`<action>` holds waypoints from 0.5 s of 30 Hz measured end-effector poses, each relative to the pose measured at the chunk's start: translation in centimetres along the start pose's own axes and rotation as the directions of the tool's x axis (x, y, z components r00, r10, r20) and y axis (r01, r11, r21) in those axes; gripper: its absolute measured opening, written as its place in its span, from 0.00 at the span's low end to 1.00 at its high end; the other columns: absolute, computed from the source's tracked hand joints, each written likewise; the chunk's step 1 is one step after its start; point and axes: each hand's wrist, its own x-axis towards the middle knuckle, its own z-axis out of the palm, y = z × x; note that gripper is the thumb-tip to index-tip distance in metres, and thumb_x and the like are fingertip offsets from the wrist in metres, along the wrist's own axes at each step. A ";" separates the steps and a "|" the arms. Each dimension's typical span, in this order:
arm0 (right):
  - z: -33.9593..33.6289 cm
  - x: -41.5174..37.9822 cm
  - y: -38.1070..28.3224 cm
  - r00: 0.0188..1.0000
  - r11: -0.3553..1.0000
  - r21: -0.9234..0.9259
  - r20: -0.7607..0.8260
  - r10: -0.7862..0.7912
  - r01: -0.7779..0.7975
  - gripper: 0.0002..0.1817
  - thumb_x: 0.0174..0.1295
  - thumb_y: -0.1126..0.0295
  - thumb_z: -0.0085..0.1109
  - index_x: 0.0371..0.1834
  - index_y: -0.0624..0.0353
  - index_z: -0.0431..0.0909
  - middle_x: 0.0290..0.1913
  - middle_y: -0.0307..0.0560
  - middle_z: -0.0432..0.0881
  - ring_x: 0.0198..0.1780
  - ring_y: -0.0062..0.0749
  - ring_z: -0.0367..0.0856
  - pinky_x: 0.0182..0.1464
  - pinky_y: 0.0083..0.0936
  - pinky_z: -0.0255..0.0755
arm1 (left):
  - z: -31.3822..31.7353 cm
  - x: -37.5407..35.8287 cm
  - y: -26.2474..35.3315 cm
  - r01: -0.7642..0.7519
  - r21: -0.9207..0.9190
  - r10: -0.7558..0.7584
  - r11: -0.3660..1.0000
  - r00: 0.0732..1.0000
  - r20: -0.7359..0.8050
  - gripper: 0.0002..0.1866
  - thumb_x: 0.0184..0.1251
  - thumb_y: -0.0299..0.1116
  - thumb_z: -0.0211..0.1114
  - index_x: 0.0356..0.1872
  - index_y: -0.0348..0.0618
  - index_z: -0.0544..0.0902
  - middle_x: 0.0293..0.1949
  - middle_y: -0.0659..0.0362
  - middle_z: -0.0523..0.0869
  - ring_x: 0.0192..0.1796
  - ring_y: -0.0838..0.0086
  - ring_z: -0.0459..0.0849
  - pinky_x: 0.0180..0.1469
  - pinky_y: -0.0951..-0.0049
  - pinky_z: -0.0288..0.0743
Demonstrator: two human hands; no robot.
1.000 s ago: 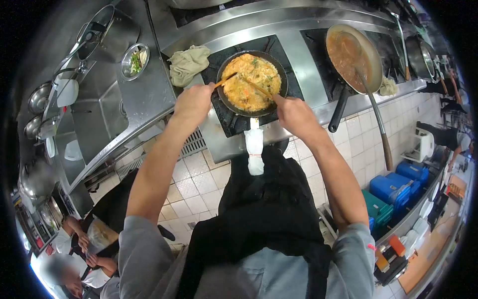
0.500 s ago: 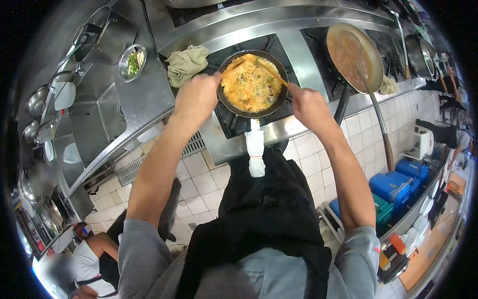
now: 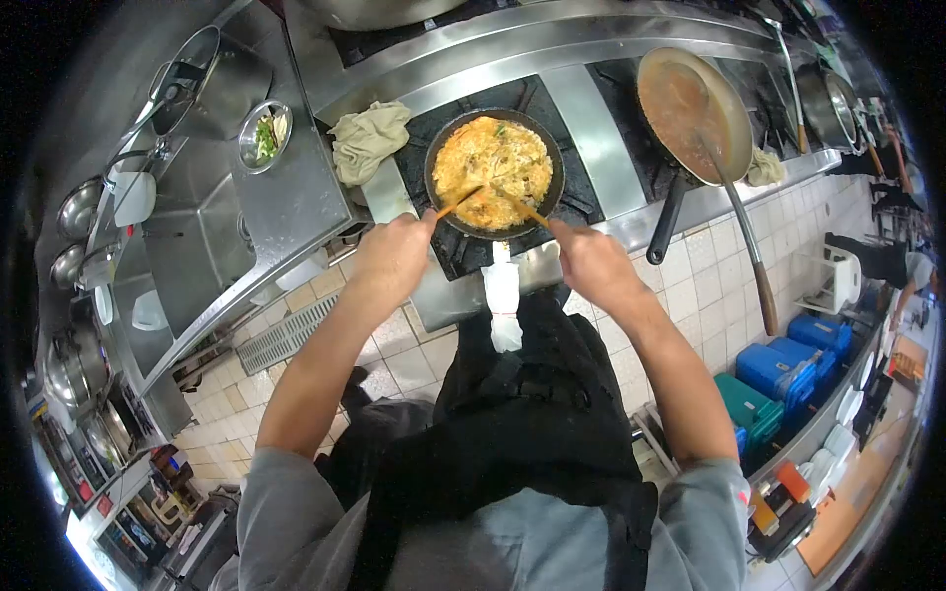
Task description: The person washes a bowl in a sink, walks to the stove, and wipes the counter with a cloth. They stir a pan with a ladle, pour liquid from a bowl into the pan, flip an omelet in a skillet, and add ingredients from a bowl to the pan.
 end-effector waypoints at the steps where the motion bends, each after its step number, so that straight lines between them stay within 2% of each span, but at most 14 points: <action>1: -0.2 0.4 0.7 1.000 0.999 0.044 -0.025 0.001 0.000 0.20 0.61 0.78 0.57 0.58 0.64 0.79 0.35 0.65 0.85 0.37 0.59 0.86 0.41 0.51 0.81 | -0.2 0.3 -0.2 -0.001 -0.003 0.000 1.000 1.000 -0.002 0.20 0.66 0.24 0.59 0.60 0.41 0.82 0.39 0.48 0.88 0.41 0.51 0.90 0.43 0.53 0.85; 3: -1.2 0.3 1.7 0.999 0.999 0.020 -0.028 0.029 -0.028 0.20 0.61 0.78 0.56 0.58 0.64 0.79 0.35 0.65 0.85 0.37 0.60 0.86 0.42 0.51 0.80 | -1.1 0.5 -0.8 0.036 0.011 -0.037 0.999 0.997 0.068 0.19 0.66 0.24 0.59 0.59 0.40 0.82 0.39 0.47 0.88 0.40 0.51 0.90 0.43 0.53 0.85; 6: -4.0 -1.3 0.2 0.996 0.997 -0.005 -0.031 0.080 -0.080 0.18 0.62 0.78 0.56 0.57 0.64 0.80 0.35 0.65 0.85 0.38 0.60 0.86 0.43 0.50 0.80 | -3.6 -0.5 1.3 -0.006 0.010 0.005 1.000 0.998 0.060 0.19 0.66 0.24 0.58 0.58 0.39 0.81 0.40 0.47 0.88 0.40 0.51 0.91 0.44 0.53 0.85; 8: -5.0 -2.3 -0.1 0.995 0.995 0.090 -0.080 0.055 -0.048 0.18 0.62 0.77 0.56 0.57 0.64 0.80 0.35 0.65 0.85 0.38 0.62 0.86 0.43 0.51 0.79 | -1.7 0.0 2.5 -0.036 -0.015 0.036 0.999 0.999 0.008 0.19 0.67 0.24 0.57 0.59 0.38 0.81 0.39 0.47 0.88 0.39 0.51 0.91 0.42 0.53 0.86; 10: -3.4 -2.3 1.1 0.994 0.994 0.082 -0.071 0.077 -0.071 0.18 0.63 0.77 0.55 0.56 0.65 0.80 0.34 0.65 0.85 0.38 0.63 0.85 0.42 0.52 0.79 | 0.4 1.3 3.7 -0.113 -0.059 0.108 0.992 0.991 -0.073 0.19 0.68 0.24 0.56 0.58 0.37 0.81 0.39 0.47 0.88 0.40 0.51 0.91 0.41 0.54 0.86; 11: -1.9 -1.8 1.9 0.993 0.994 0.060 -0.068 0.092 -0.088 0.17 0.63 0.77 0.55 0.56 0.65 0.80 0.33 0.65 0.84 0.38 0.63 0.85 0.42 0.52 0.79 | 0.7 2.3 4.0 -0.072 -0.030 0.073 0.997 0.997 0.038 0.18 0.68 0.24 0.55 0.58 0.37 0.81 0.40 0.48 0.88 0.41 0.52 0.91 0.43 0.54 0.86; 14: -1.8 1.1 1.5 0.997 0.997 -0.010 -0.041 0.070 -0.070 0.19 0.60 0.79 0.55 0.56 0.65 0.81 0.32 0.64 0.84 0.37 0.60 0.86 0.41 0.50 0.79 | 0.0 4.2 3.6 -0.031 -0.022 0.033 0.999 0.995 0.092 0.18 0.69 0.24 0.55 0.57 0.37 0.81 0.40 0.47 0.89 0.42 0.52 0.91 0.44 0.54 0.86; 15: -2.3 1.0 0.8 0.999 0.997 -0.051 -0.016 0.052 -0.053 0.22 0.58 0.81 0.56 0.58 0.65 0.81 0.31 0.63 0.84 0.36 0.57 0.86 0.40 0.47 0.78 | -0.7 3.0 2.9 -0.067 -0.046 0.068 0.997 0.997 0.037 0.15 0.68 0.25 0.56 0.53 0.39 0.83 0.40 0.45 0.89 0.40 0.51 0.91 0.43 0.53 0.87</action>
